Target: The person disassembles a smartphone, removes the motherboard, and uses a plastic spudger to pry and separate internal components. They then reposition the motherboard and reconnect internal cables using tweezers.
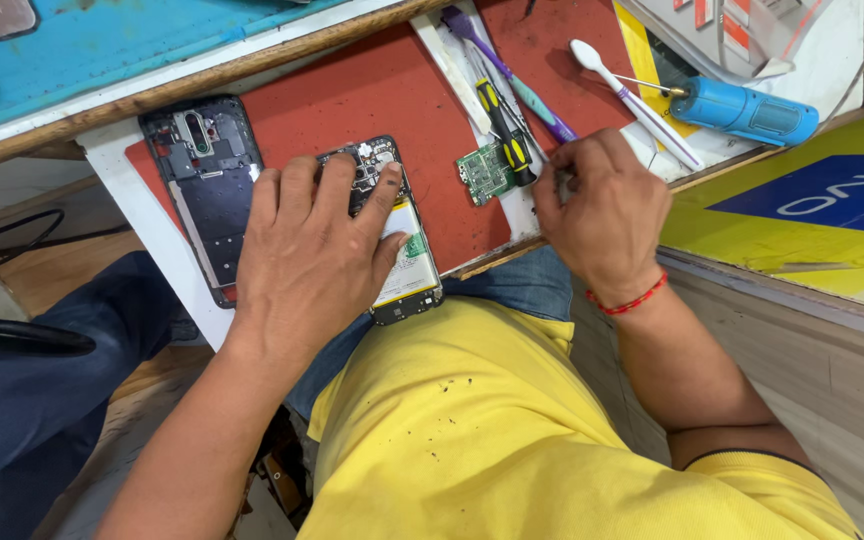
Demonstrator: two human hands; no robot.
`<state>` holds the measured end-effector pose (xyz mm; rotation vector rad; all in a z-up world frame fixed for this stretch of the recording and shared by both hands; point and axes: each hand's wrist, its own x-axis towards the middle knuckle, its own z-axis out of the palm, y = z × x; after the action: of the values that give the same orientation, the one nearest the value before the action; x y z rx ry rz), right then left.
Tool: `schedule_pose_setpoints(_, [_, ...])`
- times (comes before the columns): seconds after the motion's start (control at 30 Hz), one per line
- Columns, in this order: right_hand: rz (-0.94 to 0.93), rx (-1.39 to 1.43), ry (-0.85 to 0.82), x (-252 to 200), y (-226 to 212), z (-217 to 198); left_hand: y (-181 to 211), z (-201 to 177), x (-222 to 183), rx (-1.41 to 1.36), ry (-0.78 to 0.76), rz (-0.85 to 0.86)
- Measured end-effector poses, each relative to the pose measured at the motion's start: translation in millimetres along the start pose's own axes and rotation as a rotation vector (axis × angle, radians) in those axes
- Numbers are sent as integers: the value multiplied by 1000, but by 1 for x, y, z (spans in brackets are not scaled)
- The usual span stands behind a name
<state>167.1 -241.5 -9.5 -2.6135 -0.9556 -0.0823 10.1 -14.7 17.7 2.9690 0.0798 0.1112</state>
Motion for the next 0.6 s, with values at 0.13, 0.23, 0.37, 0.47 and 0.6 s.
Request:
schedule_pose_setpoints(0.13, [-22,143,-32,8,14,-28,-1,-1,-1,1,26,-8])
schedule_pose_setpoints(0.23, [-84,246,37,4,29,-65,-2,0,-2,-16,18,-6])
schedule_pose_setpoints(0.37, [-92,281,72,8,41,-79,-2,1,-1,-20,15,-9])
schedule_pose_setpoints(0.47, [-200,187,36,36,49,-69,-1,0,-1,-17,20,-3])
schedule_pose_setpoints(0.6, [-250,249,2,64,37,-45,-1,-1,-2,-24,32,-8])
